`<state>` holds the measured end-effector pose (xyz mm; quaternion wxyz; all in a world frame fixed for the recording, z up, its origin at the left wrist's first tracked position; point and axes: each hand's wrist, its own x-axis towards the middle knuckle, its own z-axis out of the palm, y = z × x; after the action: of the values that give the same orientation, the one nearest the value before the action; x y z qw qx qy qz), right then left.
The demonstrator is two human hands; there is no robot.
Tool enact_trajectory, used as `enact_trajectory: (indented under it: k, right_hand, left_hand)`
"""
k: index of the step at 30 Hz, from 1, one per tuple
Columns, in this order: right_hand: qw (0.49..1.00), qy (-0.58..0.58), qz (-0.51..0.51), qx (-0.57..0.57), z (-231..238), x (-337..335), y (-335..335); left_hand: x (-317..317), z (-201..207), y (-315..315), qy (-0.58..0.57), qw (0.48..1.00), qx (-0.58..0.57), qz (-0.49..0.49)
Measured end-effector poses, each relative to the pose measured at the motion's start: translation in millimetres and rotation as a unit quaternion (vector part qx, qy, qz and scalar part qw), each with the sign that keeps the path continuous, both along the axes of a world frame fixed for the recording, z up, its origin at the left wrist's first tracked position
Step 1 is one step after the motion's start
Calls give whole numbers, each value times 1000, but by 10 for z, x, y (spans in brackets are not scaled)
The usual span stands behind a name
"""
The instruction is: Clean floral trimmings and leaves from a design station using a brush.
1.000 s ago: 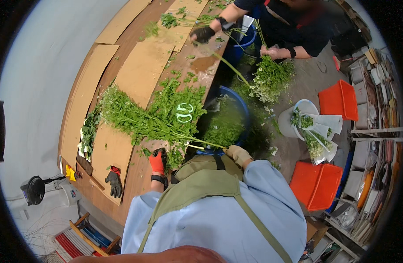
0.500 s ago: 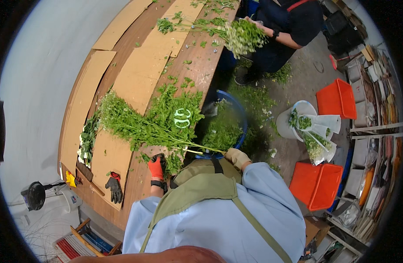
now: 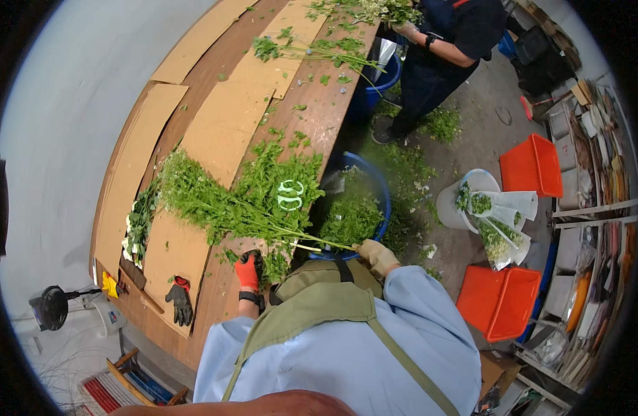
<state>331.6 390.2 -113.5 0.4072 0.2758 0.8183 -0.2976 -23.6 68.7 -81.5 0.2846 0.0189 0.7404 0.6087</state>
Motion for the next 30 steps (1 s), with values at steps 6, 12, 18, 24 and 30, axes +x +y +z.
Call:
enact_trajectory:
  k: [6,12,18,24,30]
  right_hand:
    - [878,108,-464,-36,1167,-466,261]
    - [933,281,-221,-36,1470,-1062,56]
    - [961,262,-86,2,1565,-1610,-428]
    - [967,238,-80,37,1120,-1768,-757]
    - [920,291,-260,-41,1278,-1880,-583]
  left_hand:
    - [-29,-140,-44,-15,999,27,20]
    - [33,49,-40,-32,999,9,30]
    - [-24,31,20,-39,999,-33,-1]
    - [12,171,-33,56,991,-125,8]
    - [-14,22,-245,138,978,-154,-3]
